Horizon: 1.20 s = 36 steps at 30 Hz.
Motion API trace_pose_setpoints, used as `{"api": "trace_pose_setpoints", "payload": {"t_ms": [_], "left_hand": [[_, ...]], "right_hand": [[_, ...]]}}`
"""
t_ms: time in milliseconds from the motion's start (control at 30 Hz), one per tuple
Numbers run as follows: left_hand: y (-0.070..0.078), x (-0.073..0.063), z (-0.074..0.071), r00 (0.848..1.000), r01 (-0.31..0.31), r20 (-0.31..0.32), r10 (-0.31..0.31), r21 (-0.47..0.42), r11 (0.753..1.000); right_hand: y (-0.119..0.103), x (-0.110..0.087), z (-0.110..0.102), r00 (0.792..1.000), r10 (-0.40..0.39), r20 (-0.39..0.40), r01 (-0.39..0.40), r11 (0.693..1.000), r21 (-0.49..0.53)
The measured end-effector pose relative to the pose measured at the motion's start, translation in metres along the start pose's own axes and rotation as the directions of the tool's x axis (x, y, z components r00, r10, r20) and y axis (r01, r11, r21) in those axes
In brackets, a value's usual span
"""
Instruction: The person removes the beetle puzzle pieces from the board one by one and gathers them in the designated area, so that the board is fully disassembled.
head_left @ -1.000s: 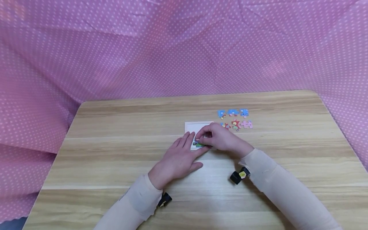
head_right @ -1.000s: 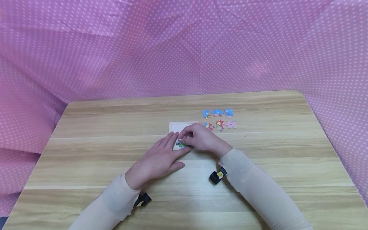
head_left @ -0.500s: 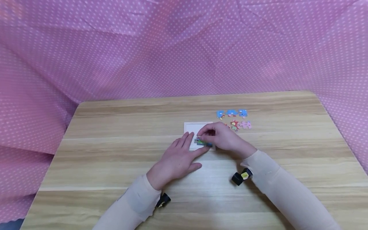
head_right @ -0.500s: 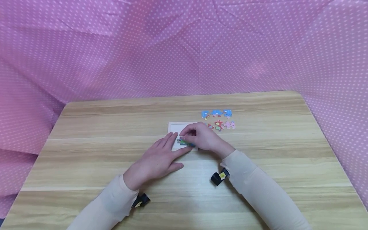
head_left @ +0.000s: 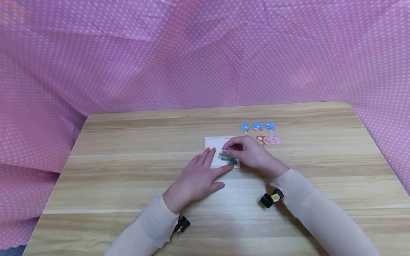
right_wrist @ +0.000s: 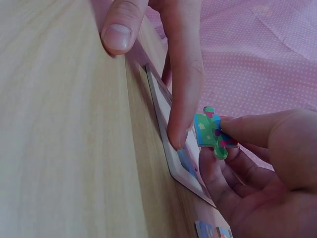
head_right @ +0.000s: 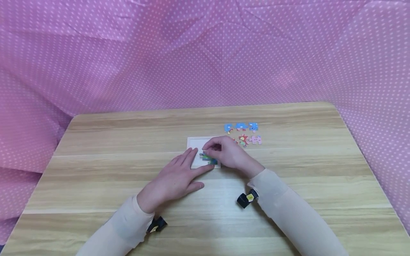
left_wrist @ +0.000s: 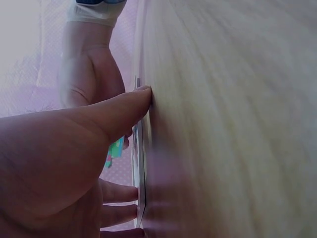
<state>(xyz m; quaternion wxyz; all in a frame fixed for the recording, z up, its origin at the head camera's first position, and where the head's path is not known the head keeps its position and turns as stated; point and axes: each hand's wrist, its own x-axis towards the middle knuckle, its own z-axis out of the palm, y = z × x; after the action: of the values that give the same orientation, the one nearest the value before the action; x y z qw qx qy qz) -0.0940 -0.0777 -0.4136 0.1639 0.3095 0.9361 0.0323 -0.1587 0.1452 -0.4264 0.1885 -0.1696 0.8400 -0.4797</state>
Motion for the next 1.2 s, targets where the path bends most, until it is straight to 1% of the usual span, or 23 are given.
{"api": "trace_pose_setpoints", "payload": {"t_ms": [167,333,467,633,967,1200], "left_hand": [[0.001,-0.001,0.001,1.0,0.002,-0.006,-0.002,0.001,1.0],[0.001,0.0,0.001,1.0,0.009,0.007,-0.009,-0.006,1.0],[0.001,0.0,0.0,1.0,0.016,0.02,-0.016,-0.012,1.0],[0.001,0.0,0.0,1.0,0.015,0.015,-0.015,-0.014,1.0],[0.001,-0.001,-0.001,1.0,0.024,0.017,-0.024,-0.043,0.999],[0.001,-0.001,-0.001,0.999,0.029,0.022,-0.028,-0.047,0.998]], "right_hand": [[0.001,-0.008,-0.004,1.0,0.018,-0.011,-0.017,1.0,0.002],[0.003,-0.014,-0.008,0.999,0.029,-0.015,-0.03,1.0,-0.007],[0.004,-0.018,-0.011,1.0,0.01,-0.026,-0.01,1.0,-0.011],[0.006,-0.024,-0.016,0.999,-0.009,-0.039,0.009,1.0,-0.007],[0.014,-0.035,-0.025,0.993,0.005,-0.12,-0.012,0.998,-0.057],[0.019,-0.044,-0.033,0.988,0.012,-0.152,-0.025,0.996,-0.083]]}}
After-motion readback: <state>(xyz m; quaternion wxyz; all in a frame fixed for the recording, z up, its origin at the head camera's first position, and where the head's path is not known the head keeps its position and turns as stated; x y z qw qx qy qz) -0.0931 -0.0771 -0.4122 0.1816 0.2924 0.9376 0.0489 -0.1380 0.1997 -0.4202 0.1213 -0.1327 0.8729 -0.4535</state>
